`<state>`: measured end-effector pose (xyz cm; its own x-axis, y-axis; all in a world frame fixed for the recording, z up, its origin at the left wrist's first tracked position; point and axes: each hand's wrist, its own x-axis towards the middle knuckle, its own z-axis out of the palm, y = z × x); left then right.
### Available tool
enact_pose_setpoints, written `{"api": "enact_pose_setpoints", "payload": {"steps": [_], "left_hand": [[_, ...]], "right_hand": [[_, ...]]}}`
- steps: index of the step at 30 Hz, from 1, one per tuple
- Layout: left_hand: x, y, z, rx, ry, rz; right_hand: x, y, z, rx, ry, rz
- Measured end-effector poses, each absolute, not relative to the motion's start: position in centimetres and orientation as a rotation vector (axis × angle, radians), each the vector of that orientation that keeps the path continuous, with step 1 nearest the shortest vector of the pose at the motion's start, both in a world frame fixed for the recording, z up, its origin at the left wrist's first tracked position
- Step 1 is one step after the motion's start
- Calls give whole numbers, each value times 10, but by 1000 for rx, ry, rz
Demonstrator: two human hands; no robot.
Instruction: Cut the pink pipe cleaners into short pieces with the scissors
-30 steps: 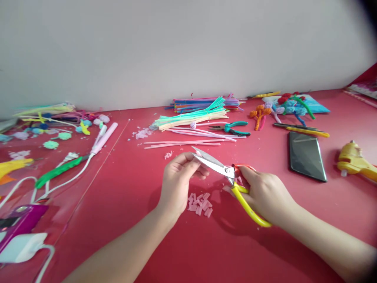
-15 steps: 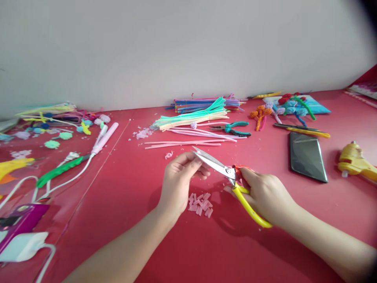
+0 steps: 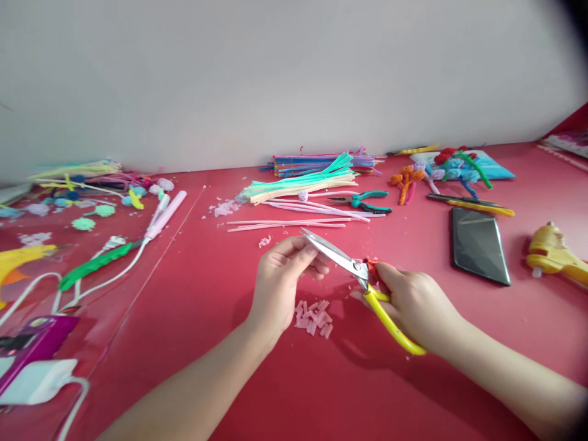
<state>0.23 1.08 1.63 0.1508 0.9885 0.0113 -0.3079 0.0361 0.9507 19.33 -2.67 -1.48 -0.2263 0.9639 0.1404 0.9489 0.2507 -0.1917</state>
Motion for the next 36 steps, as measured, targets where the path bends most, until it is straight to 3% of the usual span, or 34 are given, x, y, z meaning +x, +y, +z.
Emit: {"api": "enact_pose_setpoints", "payload": {"steps": [8, 18, 36], "left_hand": [[2, 11, 17, 1042, 885, 1205], [13, 0, 18, 1102, 791, 597], [12, -5, 18, 1254, 897, 475]], "right_hand": [[191, -25, -8, -1831, -2189, 293], [179, -27, 15, -1538, -1483, 1316], [179, -28, 16, -1534, -1549, 1288]]}}
